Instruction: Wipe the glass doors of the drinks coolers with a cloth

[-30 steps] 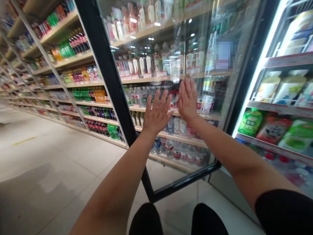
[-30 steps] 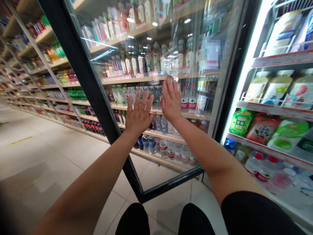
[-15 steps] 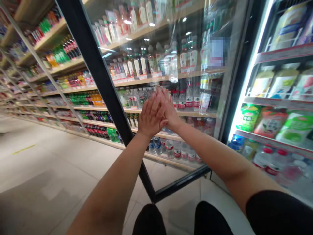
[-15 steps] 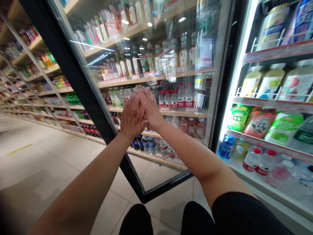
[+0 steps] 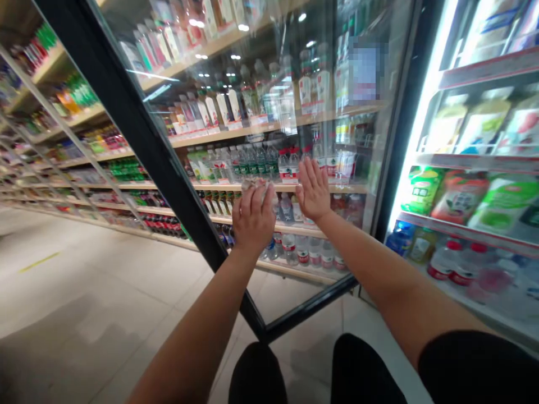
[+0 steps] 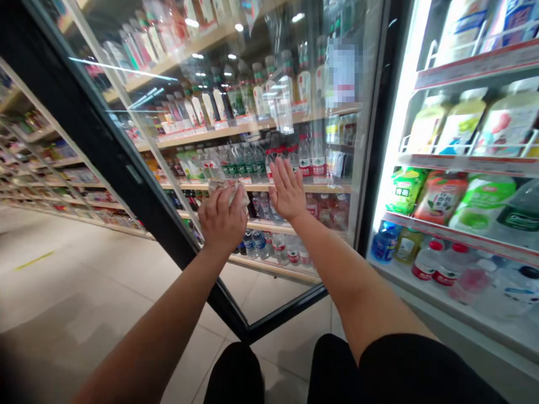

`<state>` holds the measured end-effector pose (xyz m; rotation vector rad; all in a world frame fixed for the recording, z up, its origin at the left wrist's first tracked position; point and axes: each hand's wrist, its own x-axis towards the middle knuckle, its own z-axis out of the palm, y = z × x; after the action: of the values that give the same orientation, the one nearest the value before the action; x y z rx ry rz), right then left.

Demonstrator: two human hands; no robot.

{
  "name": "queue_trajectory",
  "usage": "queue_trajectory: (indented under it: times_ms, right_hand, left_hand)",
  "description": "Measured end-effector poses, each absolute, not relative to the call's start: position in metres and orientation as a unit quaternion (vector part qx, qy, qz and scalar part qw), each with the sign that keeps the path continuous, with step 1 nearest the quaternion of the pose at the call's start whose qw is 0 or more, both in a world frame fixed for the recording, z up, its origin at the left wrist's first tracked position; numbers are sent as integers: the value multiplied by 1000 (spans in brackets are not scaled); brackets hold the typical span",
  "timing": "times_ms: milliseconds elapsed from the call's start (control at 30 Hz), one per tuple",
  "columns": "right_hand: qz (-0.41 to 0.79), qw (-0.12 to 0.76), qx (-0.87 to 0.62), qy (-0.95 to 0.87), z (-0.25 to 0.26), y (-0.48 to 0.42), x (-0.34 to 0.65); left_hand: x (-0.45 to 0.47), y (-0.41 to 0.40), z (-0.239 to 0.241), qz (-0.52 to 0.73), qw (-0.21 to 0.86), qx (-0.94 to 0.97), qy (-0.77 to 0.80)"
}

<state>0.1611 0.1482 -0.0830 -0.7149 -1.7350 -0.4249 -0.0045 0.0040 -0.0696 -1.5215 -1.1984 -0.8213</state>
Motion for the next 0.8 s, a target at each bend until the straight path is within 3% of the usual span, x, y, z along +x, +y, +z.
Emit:
queue_trajectory:
  times_ms: [100,300,567,800]
  right_hand:
    - [-187,571,-304,-740,-83,146,161]
    - [-180,566,-310,-742,-80,141,162]
    - [-193,575,-302,-735,-83,145,159]
    - [-191,575,-305,-735,-82,145,156]
  left_hand:
    - [-3,-6,-74,-360,450,-613,-541]
    - [-3,-22,-19,-386,434,-530,-618]
    - [-12,-30,-132,-367,412,-584,-595]
    - [-14,-22,-51,-373,428,-561,-603]
